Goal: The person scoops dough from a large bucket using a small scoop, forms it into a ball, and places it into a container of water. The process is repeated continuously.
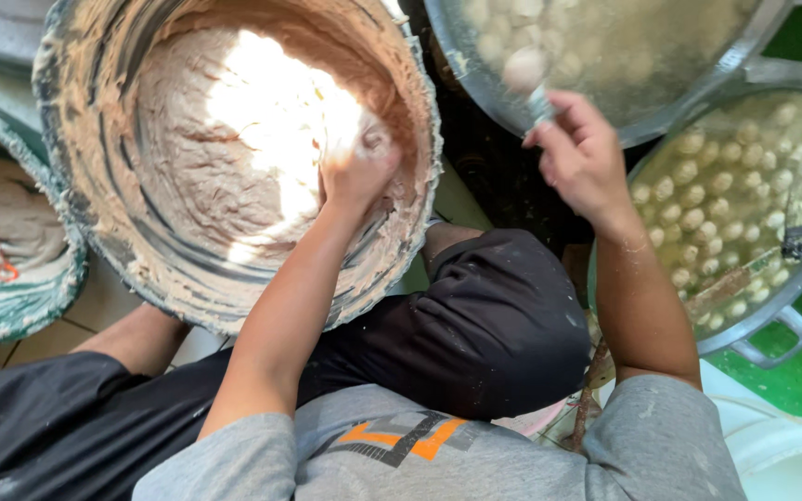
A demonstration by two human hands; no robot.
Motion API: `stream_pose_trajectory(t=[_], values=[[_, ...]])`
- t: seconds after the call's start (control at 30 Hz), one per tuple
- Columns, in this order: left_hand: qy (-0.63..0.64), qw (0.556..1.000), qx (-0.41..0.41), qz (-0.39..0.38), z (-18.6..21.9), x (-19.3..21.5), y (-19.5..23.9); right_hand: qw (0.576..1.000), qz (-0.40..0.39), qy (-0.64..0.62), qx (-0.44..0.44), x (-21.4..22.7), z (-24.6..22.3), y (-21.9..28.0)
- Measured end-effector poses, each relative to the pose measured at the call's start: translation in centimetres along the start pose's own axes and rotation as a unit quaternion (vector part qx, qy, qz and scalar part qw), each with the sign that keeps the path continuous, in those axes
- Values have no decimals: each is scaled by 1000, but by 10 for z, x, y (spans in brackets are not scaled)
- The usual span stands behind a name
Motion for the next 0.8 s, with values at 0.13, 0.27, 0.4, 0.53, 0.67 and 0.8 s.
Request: stream_pose_trajectory(t=[0.13, 0.27, 0.4, 0.53, 0.67, 0.8], values=[[21, 994, 67, -86, -39, -33, 2, 966, 100, 238, 23, 63, 10, -3], [-115, 975, -188, 29, 16, -15, 13, 920, 110, 348, 143, 79, 0, -7], [196, 979, 25, -46, 29, 14, 8, 968, 82, 206, 121, 51, -8, 2], [207, 977, -29, -49, 76, 42, 7, 992, -87, 91, 2, -22, -17, 18], [253, 963, -77, -48, 97, 55, 10, 970, -183, 117, 106, -77, -50, 22], [204, 976, -67, -47, 99, 48, 13, 972, -216, 76, 57, -92, -40, 21]])
Point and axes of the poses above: each hand's wrist, its own y-axis away from the middle knuckle, its own x-axis out of the back of the hand, z = x × y, the point moved 8 cm from there along -y, towards the middle knuckle, and after that the axes turned 10 degrees about x, right-handed, at the moved point
